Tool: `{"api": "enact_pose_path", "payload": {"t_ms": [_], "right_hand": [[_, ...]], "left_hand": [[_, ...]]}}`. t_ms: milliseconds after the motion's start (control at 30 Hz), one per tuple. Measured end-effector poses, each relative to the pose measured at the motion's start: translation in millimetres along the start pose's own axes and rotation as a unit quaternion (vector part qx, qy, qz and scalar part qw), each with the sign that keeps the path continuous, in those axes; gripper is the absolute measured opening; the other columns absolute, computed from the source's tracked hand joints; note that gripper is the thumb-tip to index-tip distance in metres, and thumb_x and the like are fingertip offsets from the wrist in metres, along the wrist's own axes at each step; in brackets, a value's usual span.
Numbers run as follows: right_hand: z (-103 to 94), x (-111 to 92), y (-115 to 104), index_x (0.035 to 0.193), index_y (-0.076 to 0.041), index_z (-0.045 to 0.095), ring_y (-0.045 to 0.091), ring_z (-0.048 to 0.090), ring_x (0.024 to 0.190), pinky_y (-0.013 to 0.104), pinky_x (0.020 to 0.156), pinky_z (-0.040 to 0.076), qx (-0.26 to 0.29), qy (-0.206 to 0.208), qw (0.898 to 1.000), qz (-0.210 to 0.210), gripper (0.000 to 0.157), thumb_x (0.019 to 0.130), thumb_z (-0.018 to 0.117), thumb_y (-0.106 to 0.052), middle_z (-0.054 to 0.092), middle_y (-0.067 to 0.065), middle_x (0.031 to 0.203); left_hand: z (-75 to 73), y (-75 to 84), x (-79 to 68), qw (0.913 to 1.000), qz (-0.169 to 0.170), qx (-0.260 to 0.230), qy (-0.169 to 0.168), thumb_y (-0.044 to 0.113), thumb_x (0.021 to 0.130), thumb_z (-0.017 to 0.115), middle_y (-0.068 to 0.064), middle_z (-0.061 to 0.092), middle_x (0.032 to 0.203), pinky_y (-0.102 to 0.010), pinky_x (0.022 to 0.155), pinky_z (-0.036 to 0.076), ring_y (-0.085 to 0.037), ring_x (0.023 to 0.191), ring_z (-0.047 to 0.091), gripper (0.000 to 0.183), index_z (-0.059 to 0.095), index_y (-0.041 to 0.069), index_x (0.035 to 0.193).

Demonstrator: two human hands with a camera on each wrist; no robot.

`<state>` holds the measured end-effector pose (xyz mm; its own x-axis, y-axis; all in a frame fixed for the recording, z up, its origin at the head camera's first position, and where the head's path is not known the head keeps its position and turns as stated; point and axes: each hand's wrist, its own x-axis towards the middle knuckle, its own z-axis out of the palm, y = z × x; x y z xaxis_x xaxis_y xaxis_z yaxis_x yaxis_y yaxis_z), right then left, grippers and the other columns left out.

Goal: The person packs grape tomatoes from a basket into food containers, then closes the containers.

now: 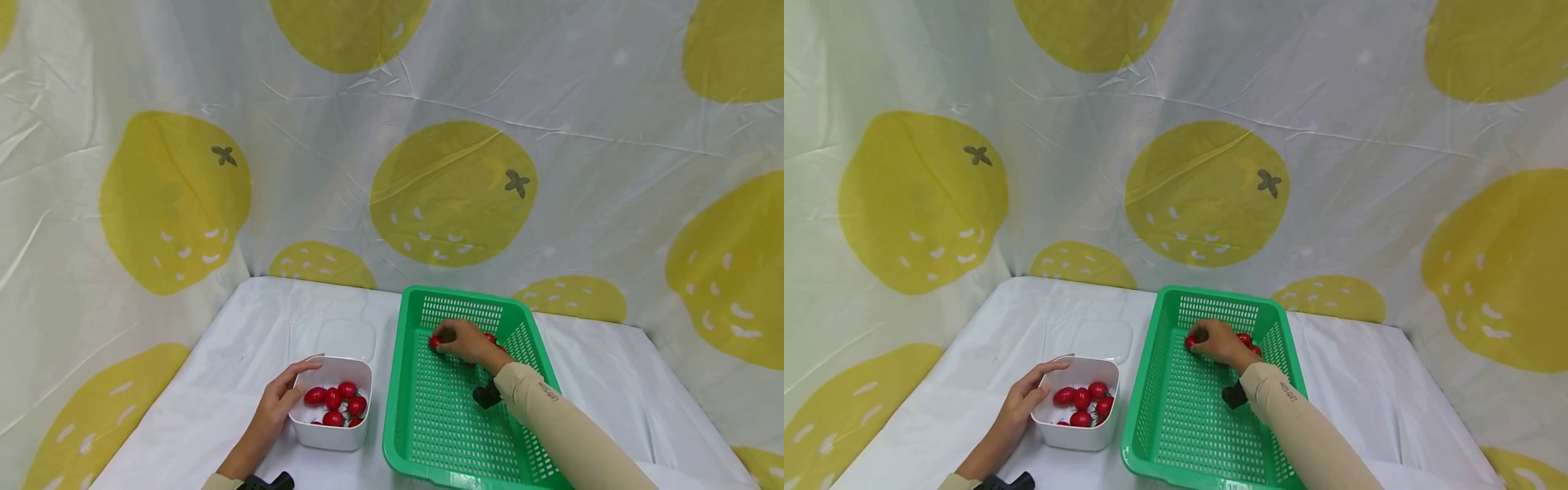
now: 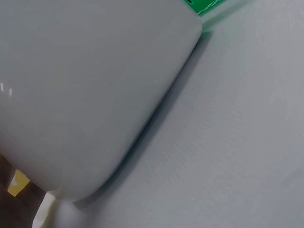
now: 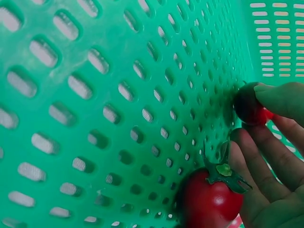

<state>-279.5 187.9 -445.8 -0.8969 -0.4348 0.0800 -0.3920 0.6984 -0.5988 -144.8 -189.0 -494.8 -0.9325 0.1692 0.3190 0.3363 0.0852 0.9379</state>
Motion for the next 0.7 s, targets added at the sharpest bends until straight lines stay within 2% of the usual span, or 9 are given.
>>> {"api": "enact_pose_path", "payload": {"t_ms": [200,400,533,700], "right_hand": [[0.1,0.4,1.4,0.103,-0.005,0.067,0.021,0.063,0.088,0.041,0.079,0.052,-0.006,-0.002,1.000,0.007,0.022,0.082,0.074,-0.005,0.068,0.005,0.096],[1.1,2.3,3.1,0.103,-0.006,0.067,0.021,0.064,0.091,0.042,0.082,0.052,-0.009,0.000,1.000,0.017,0.022,0.082,0.074,-0.005,0.068,0.005,0.098],[1.0,1.5,2.9,0.102,-0.005,0.066,0.022,0.064,0.090,0.042,0.081,0.053,-0.015,-0.001,1.000,0.006,0.022,0.082,0.074,-0.005,0.068,0.005,0.097],[0.9,0.3,1.8,0.102,-0.005,0.067,0.023,0.064,0.089,0.042,0.080,0.053,-0.024,0.001,1.000,-0.010,0.022,0.081,0.075,-0.004,0.068,0.006,0.096]], "left_hand": [[-0.2,0.5,-0.1,1.0000,-0.002,0.001,-0.001,0.006,0.099,0.044,-0.008,0.048,0.144,-0.010,0.106,0.020,-0.004,0.136,0.036,0.034,0.056,0.010,0.131],[0.5,1.5,1.3,0.9995,0.028,-0.013,-0.004,0.003,0.098,0.042,-0.012,0.048,0.143,-0.011,0.108,0.021,-0.008,0.137,0.037,0.035,0.055,0.006,0.131],[0.7,1.3,1.8,0.9989,0.043,-0.019,-0.006,0.002,0.098,0.042,-0.014,0.048,0.143,-0.012,0.108,0.021,-0.010,0.137,0.037,0.036,0.055,0.005,0.131],[0.4,-0.7,0.4,0.9993,0.033,-0.016,-0.007,0.003,0.098,0.042,-0.013,0.048,0.143,-0.011,0.107,0.022,-0.008,0.136,0.037,0.035,0.055,0.006,0.131]]}}
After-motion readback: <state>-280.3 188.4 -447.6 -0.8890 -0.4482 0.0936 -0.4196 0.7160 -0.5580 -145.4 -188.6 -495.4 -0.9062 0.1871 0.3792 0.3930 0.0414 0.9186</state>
